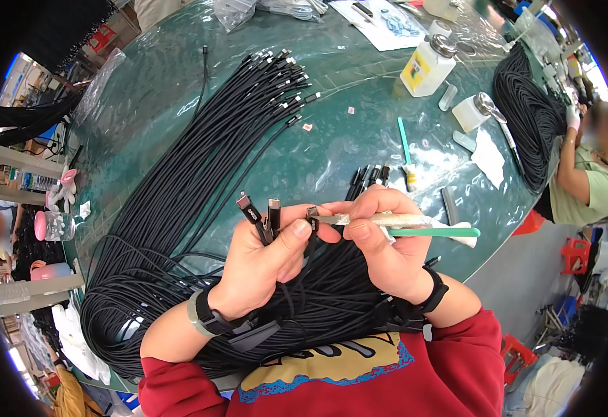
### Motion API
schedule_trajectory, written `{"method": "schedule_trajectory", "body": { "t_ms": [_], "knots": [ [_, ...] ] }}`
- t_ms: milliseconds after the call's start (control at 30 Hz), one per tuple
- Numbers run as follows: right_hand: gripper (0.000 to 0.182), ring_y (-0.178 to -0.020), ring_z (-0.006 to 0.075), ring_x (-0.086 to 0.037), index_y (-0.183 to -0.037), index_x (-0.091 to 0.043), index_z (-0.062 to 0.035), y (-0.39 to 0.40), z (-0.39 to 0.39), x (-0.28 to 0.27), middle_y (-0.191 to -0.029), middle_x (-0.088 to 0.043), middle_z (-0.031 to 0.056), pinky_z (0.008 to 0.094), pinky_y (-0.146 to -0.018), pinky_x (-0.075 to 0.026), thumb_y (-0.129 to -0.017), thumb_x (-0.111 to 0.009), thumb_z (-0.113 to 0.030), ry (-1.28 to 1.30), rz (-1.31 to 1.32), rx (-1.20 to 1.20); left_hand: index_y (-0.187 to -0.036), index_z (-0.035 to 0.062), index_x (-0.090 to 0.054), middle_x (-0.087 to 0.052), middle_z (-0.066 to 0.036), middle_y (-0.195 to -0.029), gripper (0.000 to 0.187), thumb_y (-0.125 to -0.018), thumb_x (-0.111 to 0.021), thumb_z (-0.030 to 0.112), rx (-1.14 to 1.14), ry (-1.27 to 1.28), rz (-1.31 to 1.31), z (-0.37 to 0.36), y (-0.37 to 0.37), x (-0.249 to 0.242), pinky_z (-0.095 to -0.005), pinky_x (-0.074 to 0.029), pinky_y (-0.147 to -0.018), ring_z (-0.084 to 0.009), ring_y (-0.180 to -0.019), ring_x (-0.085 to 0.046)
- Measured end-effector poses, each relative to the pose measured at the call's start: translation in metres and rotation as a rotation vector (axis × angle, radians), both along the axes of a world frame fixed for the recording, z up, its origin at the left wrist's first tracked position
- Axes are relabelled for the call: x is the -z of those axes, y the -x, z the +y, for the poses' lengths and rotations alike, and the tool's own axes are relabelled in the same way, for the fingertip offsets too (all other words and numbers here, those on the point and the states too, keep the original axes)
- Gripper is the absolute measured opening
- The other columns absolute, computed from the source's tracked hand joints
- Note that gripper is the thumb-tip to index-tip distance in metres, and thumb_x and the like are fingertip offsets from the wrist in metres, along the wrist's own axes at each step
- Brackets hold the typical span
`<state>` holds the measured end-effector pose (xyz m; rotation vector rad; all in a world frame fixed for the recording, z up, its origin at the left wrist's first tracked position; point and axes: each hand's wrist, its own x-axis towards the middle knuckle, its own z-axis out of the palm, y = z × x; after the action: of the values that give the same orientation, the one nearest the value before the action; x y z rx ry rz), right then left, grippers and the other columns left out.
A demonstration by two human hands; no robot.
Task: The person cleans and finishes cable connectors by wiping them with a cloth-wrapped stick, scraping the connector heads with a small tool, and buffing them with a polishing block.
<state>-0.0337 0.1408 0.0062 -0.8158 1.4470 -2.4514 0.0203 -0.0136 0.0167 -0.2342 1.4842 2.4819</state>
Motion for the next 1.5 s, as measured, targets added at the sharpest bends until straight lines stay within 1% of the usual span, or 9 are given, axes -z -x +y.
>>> {"method": "schedule_trajectory", "body": {
  "t_ms": [600, 700, 867, 967, 1033, 1133, 1267, 1367, 1500],
  "knots": [
    [0.011, -0.060, 0.0153, -0.052, -0.081, -0.055, -0.0012, 0.001, 0.000, 0.003, -0.074, -0.060, 0.0071, 0.0256, -0.056, -0.043, -0.074, -0.062, -0.004, -0.237, 0.171, 0.170, -0.109, -0.0019, -0.052, -0.060, -0.005, -0.078, 0.027, -0.088, -0.045, 0.013, -0.010, -0.007, -0.018, 0.001, -0.001, 0.000, -0.0165, -0.024, -0.036, -0.0008, -0.041, -0.032],
    [0.010, -0.060, 0.0155, -0.052, -0.080, -0.055, -0.0011, 0.006, 0.006, -0.003, -0.076, -0.061, 0.0072, 0.0254, -0.054, -0.042, -0.075, -0.062, -0.006, -0.394, 0.392, 0.185, -0.109, -0.0020, -0.052, -0.060, -0.004, -0.078, 0.028, -0.088, -0.045, 0.015, 0.008, -0.008, 0.001, -0.001, -0.001, 0.002, -0.0162, -0.025, -0.036, -0.0007, -0.041, -0.033],
    [0.010, -0.059, 0.0146, -0.051, -0.080, -0.055, -0.0008, 0.004, 0.004, 0.000, -0.072, -0.060, 0.0060, 0.0243, -0.053, -0.041, -0.076, -0.061, -0.007, -0.305, 0.325, 0.197, -0.108, -0.0020, -0.052, -0.059, -0.003, -0.079, 0.028, -0.088, -0.045, 0.016, 0.004, 0.010, 0.028, 0.000, 0.000, 0.000, -0.0154, -0.026, -0.037, -0.0001, -0.042, -0.034],
    [0.022, -0.057, 0.0078, -0.045, -0.074, -0.051, 0.0011, 0.002, 0.002, 0.000, -0.064, -0.048, 0.0032, 0.0239, -0.057, -0.045, -0.083, -0.055, -0.019, -0.296, 0.272, 0.246, -0.108, -0.0020, -0.052, -0.059, -0.003, -0.081, 0.028, -0.088, -0.044, 0.016, 0.011, -0.010, 0.020, 0.000, 0.000, 0.000, -0.0151, -0.026, -0.037, 0.0002, -0.043, -0.034],
    [0.022, -0.057, 0.0077, -0.045, -0.074, -0.051, 0.0012, 0.002, 0.004, -0.004, -0.064, -0.048, 0.0032, 0.0241, -0.058, -0.045, -0.083, -0.055, -0.019, -0.321, 0.260, 0.233, -0.108, -0.0020, -0.052, -0.059, -0.003, -0.082, 0.028, -0.088, -0.044, 0.016, 0.015, -0.019, 0.017, 0.001, 0.000, -0.001, -0.0149, -0.026, -0.038, 0.0003, -0.043, -0.034],
    [0.022, -0.057, 0.0075, -0.045, -0.075, -0.050, 0.0014, 0.003, 0.006, -0.008, -0.065, -0.049, 0.0034, 0.0245, -0.060, -0.046, -0.082, -0.056, -0.018, -0.368, 0.237, 0.207, -0.106, -0.0064, -0.050, -0.044, 0.004, -0.056, 0.028, -0.088, -0.044, 0.014, -0.065, 0.014, -0.045, 0.006, 0.001, -0.005, -0.0151, -0.023, -0.036, 0.0002, -0.039, -0.029],
    [0.020, -0.058, 0.0081, -0.047, -0.077, -0.050, 0.0017, 0.001, 0.005, -0.009, -0.065, -0.049, 0.0035, 0.0274, -0.065, -0.048, -0.082, -0.057, -0.017, -0.309, 0.158, 0.184, -0.107, -0.0066, -0.049, -0.043, 0.004, -0.055, 0.028, -0.088, -0.044, 0.014, -0.062, 0.002, -0.053, 0.006, 0.002, -0.007, -0.0153, -0.023, -0.036, 0.0003, -0.039, -0.028],
    [0.007, -0.063, 0.0105, -0.052, -0.080, -0.056, 0.0019, -0.002, 0.000, -0.004, -0.070, -0.057, 0.0055, 0.0213, -0.053, -0.041, -0.076, -0.060, -0.002, -0.145, 0.087, 0.183, -0.107, -0.0067, -0.049, -0.042, 0.005, -0.054, 0.028, -0.088, -0.043, 0.014, -0.037, 0.010, -0.023, 0.005, 0.003, -0.007, -0.0156, -0.022, -0.036, 0.0001, -0.039, -0.028],
    [0.008, -0.062, 0.0111, -0.052, -0.079, -0.056, 0.0021, -0.002, -0.001, -0.001, -0.071, -0.056, 0.0062, 0.0218, -0.053, -0.041, -0.074, -0.062, -0.002, -0.164, 0.119, 0.203, -0.106, -0.0066, -0.049, -0.040, 0.005, -0.053, 0.027, -0.088, -0.044, 0.013, -0.038, 0.015, -0.014, 0.007, 0.002, -0.007, -0.0160, -0.021, -0.036, -0.0002, -0.039, -0.027]
  ]
}}
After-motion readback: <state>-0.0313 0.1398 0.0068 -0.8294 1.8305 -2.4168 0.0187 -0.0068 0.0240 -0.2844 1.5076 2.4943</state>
